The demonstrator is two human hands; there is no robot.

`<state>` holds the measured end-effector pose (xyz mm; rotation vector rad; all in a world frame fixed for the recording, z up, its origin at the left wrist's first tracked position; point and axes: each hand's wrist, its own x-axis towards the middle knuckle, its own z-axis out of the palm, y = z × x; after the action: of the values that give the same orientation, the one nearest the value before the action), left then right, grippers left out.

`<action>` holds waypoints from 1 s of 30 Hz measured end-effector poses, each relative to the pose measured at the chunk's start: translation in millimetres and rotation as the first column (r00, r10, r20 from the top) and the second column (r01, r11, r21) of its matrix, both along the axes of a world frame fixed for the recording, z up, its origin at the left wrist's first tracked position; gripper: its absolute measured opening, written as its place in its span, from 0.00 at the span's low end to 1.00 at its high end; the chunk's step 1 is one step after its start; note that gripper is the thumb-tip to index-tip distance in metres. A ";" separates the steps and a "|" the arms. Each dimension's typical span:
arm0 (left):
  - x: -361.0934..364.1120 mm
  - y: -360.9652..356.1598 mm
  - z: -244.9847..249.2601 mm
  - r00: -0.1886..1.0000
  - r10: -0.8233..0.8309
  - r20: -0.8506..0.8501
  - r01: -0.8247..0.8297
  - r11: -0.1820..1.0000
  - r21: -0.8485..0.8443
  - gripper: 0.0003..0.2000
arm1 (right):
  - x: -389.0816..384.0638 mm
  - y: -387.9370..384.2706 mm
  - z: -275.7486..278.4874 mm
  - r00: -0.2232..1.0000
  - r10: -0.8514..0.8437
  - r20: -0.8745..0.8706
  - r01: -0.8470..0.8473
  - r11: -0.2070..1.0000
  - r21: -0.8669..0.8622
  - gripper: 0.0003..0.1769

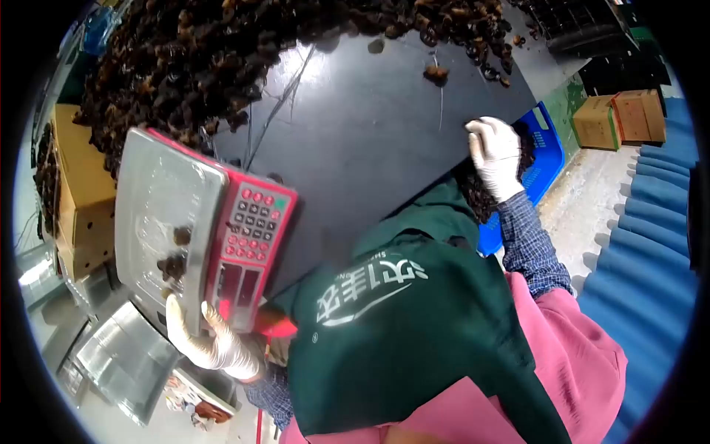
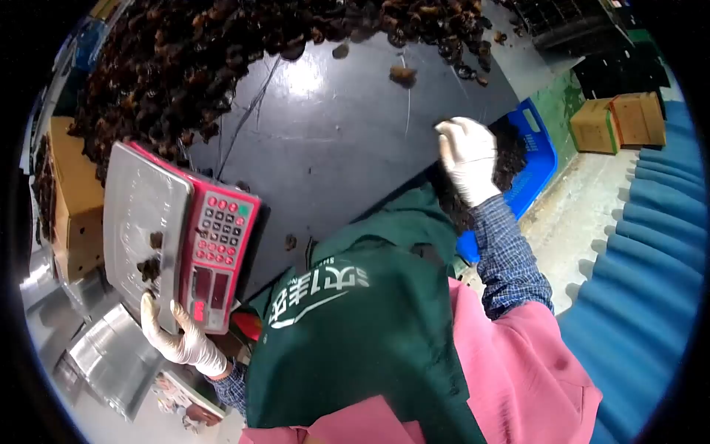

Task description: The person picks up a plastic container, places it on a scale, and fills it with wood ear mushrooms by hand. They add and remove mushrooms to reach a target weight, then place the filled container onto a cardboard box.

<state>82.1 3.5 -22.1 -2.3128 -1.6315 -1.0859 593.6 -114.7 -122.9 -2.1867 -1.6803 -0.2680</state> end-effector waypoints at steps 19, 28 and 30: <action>98.4 -40.6 -29.1 0.887 -0.439 0.147 0.461 0.863 -0.207 0.11 | -216.1 89.8 -28.2 0.479 0.821 -0.311 -0.815 0.548 0.190 0.36; 183.3 14.2 -65.5 0.694 -0.688 0.213 0.720 0.663 -0.203 0.14 | -8.4 20.2 -20.3 0.983 -0.128 0.135 0.138 0.988 -0.063 0.29; 200.0 22.3 -70.4 0.687 -0.689 0.232 0.726 0.664 -0.177 0.14 | 19.1 -21.9 10.6 0.884 -0.383 0.267 0.453 0.842 -0.294 0.30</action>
<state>282.2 25.8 -92.5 -3.2607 -0.8951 -1.2294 612.6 -136.7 -112.3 -2.8846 -1.4006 -0.3312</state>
